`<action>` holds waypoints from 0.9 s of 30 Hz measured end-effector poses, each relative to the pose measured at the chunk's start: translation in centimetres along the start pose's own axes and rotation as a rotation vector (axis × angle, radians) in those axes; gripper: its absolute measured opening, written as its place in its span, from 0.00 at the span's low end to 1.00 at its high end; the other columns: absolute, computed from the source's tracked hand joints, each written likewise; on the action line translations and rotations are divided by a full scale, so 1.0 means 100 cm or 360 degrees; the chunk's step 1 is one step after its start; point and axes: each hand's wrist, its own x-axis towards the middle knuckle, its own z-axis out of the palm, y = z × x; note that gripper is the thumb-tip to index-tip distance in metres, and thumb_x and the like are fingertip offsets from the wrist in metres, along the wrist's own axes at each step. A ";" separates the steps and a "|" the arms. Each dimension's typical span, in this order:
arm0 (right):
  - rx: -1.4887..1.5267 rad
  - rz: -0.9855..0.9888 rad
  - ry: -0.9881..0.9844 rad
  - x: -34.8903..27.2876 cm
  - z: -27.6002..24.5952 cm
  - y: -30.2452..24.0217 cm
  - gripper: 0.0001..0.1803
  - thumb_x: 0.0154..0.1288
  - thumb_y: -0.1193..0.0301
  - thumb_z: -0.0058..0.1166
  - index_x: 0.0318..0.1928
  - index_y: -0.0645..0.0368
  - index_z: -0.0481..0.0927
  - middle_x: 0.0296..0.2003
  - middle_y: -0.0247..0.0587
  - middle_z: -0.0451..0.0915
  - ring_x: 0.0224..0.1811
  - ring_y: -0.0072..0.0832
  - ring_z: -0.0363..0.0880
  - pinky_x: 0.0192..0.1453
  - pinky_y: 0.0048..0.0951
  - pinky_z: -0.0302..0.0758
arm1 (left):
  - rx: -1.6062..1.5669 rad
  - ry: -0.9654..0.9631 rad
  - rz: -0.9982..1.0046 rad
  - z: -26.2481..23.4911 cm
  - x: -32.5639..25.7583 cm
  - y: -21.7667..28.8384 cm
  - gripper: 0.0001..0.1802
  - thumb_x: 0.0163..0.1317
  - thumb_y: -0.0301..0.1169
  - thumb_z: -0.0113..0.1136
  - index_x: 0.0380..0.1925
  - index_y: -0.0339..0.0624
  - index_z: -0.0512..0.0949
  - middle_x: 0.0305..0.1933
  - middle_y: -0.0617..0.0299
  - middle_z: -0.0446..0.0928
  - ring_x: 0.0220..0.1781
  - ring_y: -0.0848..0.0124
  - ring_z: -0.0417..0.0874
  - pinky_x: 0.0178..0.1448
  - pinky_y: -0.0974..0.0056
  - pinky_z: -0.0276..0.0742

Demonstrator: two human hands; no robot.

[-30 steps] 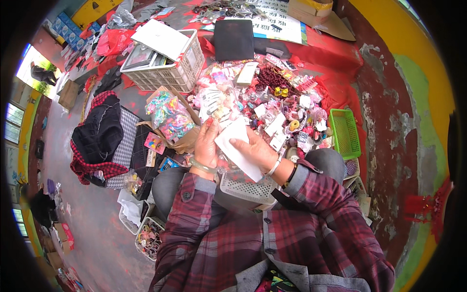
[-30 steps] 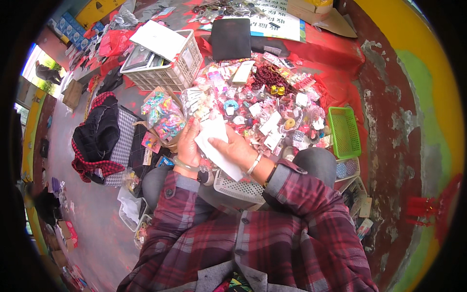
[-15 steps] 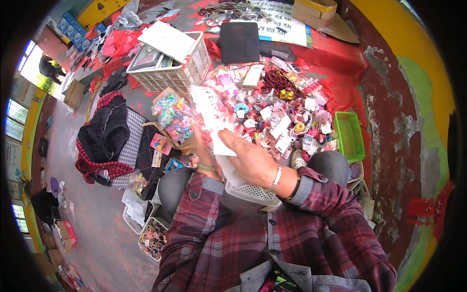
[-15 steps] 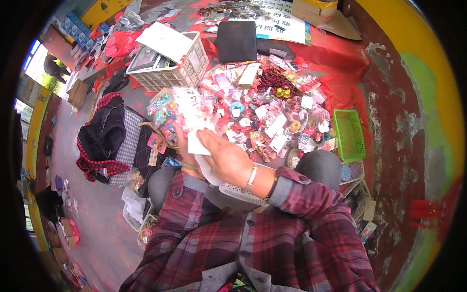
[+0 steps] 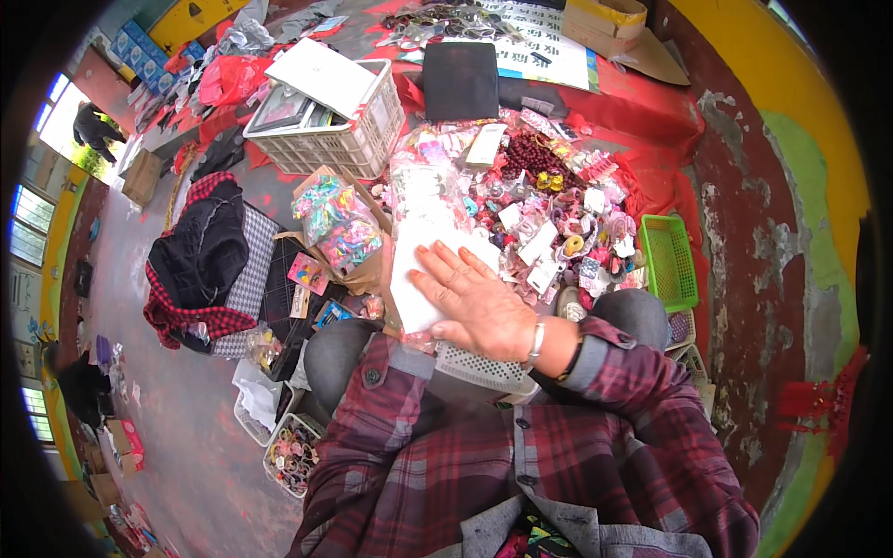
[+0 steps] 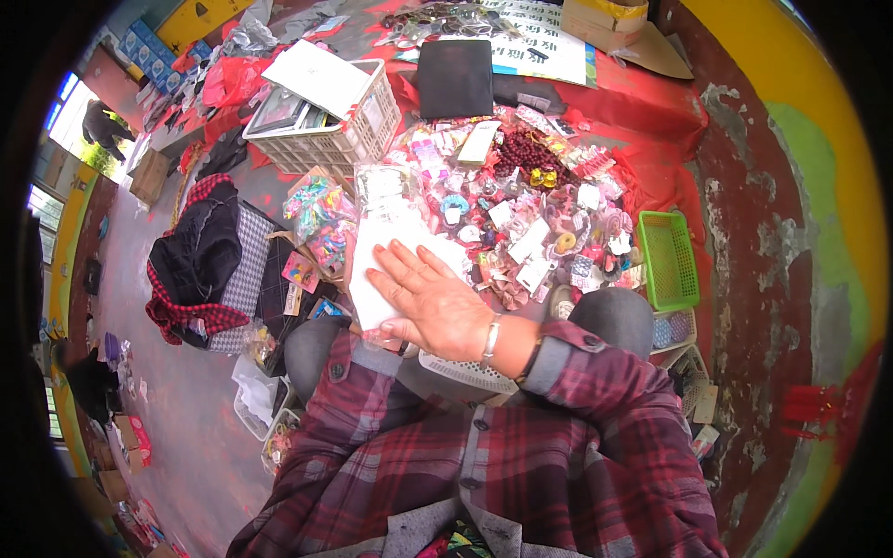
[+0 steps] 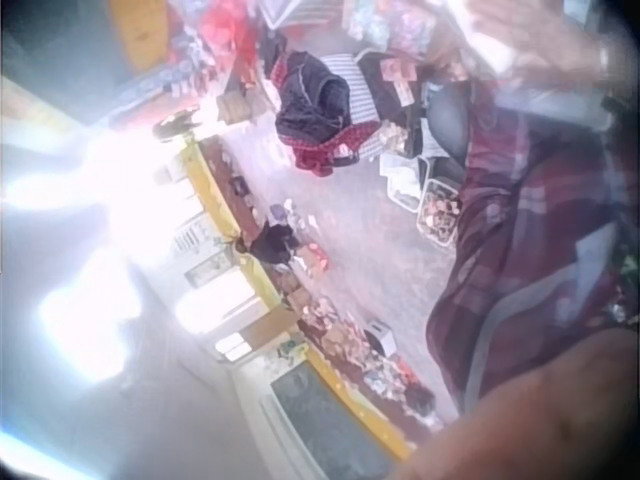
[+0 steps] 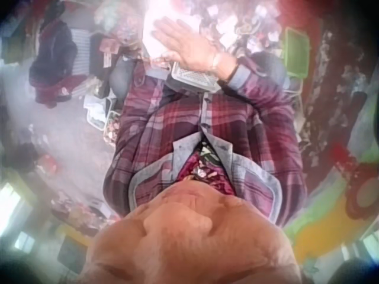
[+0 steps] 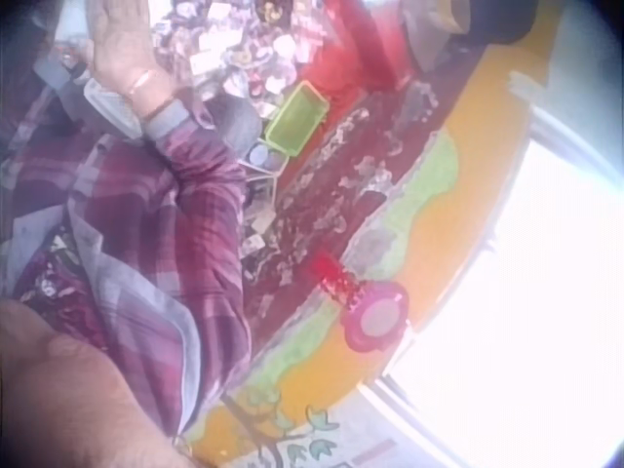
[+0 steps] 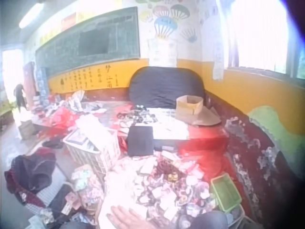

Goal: The person sits on the floor and sorts through various small items, including hair accessories and packaged goods, placing them into a white plastic basket. They handle items one by one, picking them up from a red tarp and arranging them in the basket.

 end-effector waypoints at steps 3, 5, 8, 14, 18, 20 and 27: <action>-0.0169 0.0109 0.0065 0.015 0.010 0.010 0.33 0.63 0.59 0.48 0.65 0.59 0.58 0.67 0.51 0.54 0.70 0.45 0.50 0.71 0.46 0.48 | -0.0127 -0.0282 0.0682 -0.001 0.014 -0.059 0.35 0.67 0.54 0.32 0.66 0.43 0.54 0.67 0.49 0.57 0.67 0.56 0.62 0.69 0.45 0.55; -0.0253 0.0257 0.0266 0.022 -0.008 0.032 0.30 0.65 0.62 0.44 0.65 0.59 0.58 0.66 0.53 0.55 0.70 0.46 0.50 0.71 0.46 0.48 | 0.0334 0.0037 -0.0402 0.071 0.005 -0.012 0.33 0.70 0.50 0.28 0.68 0.43 0.50 0.71 0.52 0.51 0.70 0.57 0.56 0.71 0.49 0.52; -0.0127 0.0305 0.0542 0.050 -0.008 0.059 0.28 0.66 0.63 0.43 0.63 0.62 0.62 0.63 0.58 0.59 0.68 0.50 0.54 0.69 0.44 0.54 | 0.0318 0.0194 -0.0740 0.090 0.007 -0.003 0.33 0.70 0.50 0.29 0.68 0.43 0.50 0.70 0.51 0.52 0.71 0.57 0.56 0.71 0.50 0.52; -0.0113 0.0145 0.0155 0.034 0.009 0.012 0.32 0.66 0.63 0.45 0.66 0.61 0.56 0.65 0.54 0.57 0.69 0.46 0.53 0.71 0.45 0.50 | 0.0538 0.0105 0.0954 0.007 0.020 -0.040 0.36 0.67 0.51 0.37 0.68 0.41 0.49 0.70 0.54 0.53 0.71 0.58 0.54 0.71 0.55 0.52; -0.0185 0.0199 0.0271 0.034 -0.006 0.016 0.28 0.66 0.64 0.45 0.64 0.62 0.60 0.65 0.53 0.59 0.69 0.45 0.53 0.71 0.46 0.50 | 0.0104 0.0134 -0.0098 0.074 0.005 -0.007 0.36 0.66 0.50 0.39 0.68 0.42 0.50 0.71 0.55 0.53 0.71 0.57 0.56 0.70 0.50 0.55; -0.0463 -0.0025 0.0513 0.050 -0.014 0.062 0.20 0.64 0.66 0.46 0.51 0.67 0.70 0.61 0.57 0.62 0.66 0.51 0.57 0.67 0.47 0.57 | 0.0473 0.0037 -0.0655 0.078 0.009 0.008 0.37 0.65 0.50 0.39 0.66 0.37 0.51 0.68 0.51 0.57 0.69 0.56 0.59 0.70 0.49 0.54; -0.0306 0.0231 0.0530 0.037 -0.006 0.018 0.28 0.64 0.65 0.47 0.59 0.72 0.63 0.59 0.60 0.64 0.64 0.51 0.61 0.65 0.46 0.59 | 0.0574 0.0362 -0.0361 0.097 0.009 0.004 0.35 0.64 0.49 0.37 0.66 0.39 0.52 0.68 0.51 0.57 0.69 0.57 0.59 0.71 0.50 0.52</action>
